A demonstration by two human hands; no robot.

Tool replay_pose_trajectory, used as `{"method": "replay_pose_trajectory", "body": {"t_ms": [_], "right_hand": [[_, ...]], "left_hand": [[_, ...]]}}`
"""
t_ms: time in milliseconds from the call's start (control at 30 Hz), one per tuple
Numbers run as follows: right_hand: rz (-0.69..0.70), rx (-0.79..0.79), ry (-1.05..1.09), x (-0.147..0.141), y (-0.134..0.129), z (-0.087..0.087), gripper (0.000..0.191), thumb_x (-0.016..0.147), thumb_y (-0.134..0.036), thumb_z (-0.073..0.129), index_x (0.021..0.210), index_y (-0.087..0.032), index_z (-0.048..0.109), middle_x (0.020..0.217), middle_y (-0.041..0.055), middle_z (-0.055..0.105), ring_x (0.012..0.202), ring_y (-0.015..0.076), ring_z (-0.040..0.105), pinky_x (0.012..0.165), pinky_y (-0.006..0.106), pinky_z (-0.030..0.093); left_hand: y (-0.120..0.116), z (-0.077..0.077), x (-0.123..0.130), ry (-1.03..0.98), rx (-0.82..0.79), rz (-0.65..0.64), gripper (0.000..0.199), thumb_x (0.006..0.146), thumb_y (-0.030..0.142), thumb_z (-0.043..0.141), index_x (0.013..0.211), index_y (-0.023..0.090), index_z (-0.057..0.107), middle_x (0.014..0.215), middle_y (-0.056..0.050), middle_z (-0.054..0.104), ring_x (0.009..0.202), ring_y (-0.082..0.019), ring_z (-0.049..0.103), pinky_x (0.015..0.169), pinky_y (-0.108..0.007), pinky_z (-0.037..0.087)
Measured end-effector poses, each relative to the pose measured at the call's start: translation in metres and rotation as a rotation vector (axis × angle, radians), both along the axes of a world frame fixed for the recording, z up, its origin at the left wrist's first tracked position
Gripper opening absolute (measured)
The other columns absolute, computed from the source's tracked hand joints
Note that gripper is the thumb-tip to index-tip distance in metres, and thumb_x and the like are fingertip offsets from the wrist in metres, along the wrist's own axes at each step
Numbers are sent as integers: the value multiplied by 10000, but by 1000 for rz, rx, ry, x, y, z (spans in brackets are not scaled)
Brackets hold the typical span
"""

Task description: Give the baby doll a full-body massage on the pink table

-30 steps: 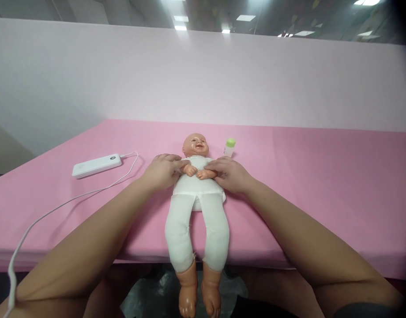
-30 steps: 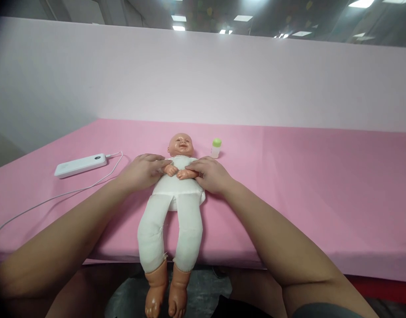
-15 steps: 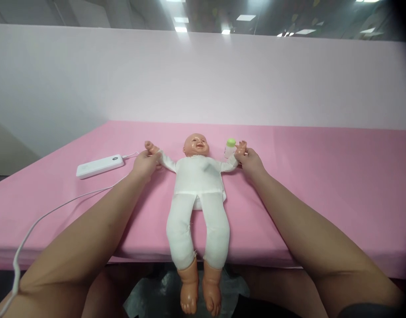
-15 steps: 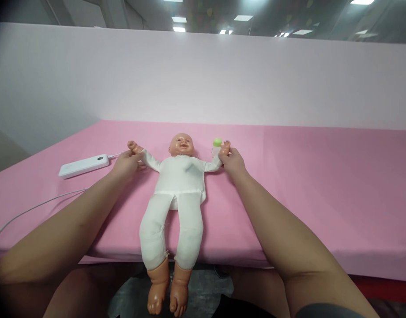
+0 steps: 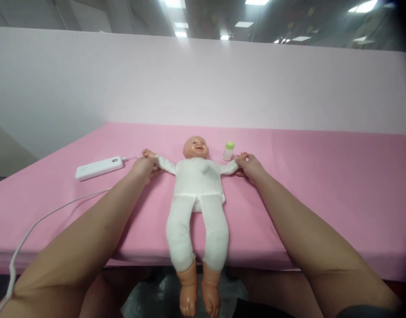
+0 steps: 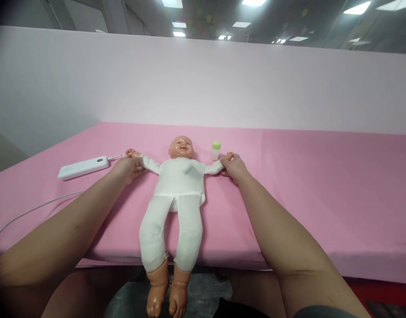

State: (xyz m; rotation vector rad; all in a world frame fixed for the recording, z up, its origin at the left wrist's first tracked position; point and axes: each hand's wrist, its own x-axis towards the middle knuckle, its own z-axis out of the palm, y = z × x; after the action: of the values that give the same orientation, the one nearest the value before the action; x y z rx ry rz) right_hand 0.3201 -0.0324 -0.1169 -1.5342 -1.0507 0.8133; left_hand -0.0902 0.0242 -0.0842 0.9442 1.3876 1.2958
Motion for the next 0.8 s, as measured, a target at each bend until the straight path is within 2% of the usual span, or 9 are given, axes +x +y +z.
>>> {"method": "replay_pose_trajectory", "body": {"t_ms": [67,100,200,267,433,533,600,700,800], "right_hand": [[-8,97,-51,-6,-4,6,665,836,-427,759,1411,-261,469,1441,130,610,1066,243,727,718,342,682],[-7,140,-89,-10,-6,9,681,841,-435,754,1429,-267,454,1438,122,618,1094,244,718,767,355,678],[43,217,-220,-28,-18,20,604,842,-427,744,1372,-239,523,1264,106,718,995,230,721,827,379,642],[139,273,-301,-42,-28,27,495,833,-395,747,1279,-225,616,1187,90,746,928,212,711,817,362,615],[442,324,-513,-70,-51,44,337,821,-317,767,1156,-276,763,1110,18,769,888,195,685,781,324,552],[593,362,-582,-80,-59,54,259,867,-330,758,1121,-299,803,1067,9,778,908,202,689,782,311,531],[634,388,-630,-84,-62,58,185,899,-396,751,1028,-287,825,975,19,779,891,210,688,766,310,517],[629,398,-680,-86,-63,59,184,922,-447,732,928,-290,827,868,17,762,842,207,675,743,315,497],[574,358,-588,-79,-57,51,198,892,-377,752,1072,-320,813,1014,7,777,912,212,683,787,329,518]], "left_hand": [[-9,6,3,176,133,-21,356,752,202,752,1086,208,629,1025,-94,721,871,-242,742,773,-383,639],[-16,9,5,299,218,-47,342,777,264,755,1097,218,642,1047,-86,722,891,-241,735,785,-377,627],[-36,16,15,627,406,-132,318,848,408,710,1122,251,673,1066,-57,744,929,-241,716,827,-367,585],[-47,19,24,777,498,-191,316,899,457,646,1154,276,694,1086,-39,758,964,-244,707,864,-367,562],[-58,22,37,1182,717,-537,404,918,447,614,1271,284,722,1251,-57,735,1136,-286,659,1033,-426,495],[-59,24,37,1256,721,-586,414,920,368,585,1302,284,720,1301,-59,715,1189,-299,642,1076,-447,477],[-59,26,37,1234,696,-584,405,900,352,609,1281,299,734,1285,-60,717,1186,-306,646,1083,-447,479],[-59,26,38,1172,666,-566,388,868,374,660,1235,296,758,1256,-74,723,1191,-329,644,1106,-455,468],[-55,22,36,1045,603,-517,404,869,435,676,1242,299,748,1238,-65,734,1136,-312,660,1024,-411,513]]}}
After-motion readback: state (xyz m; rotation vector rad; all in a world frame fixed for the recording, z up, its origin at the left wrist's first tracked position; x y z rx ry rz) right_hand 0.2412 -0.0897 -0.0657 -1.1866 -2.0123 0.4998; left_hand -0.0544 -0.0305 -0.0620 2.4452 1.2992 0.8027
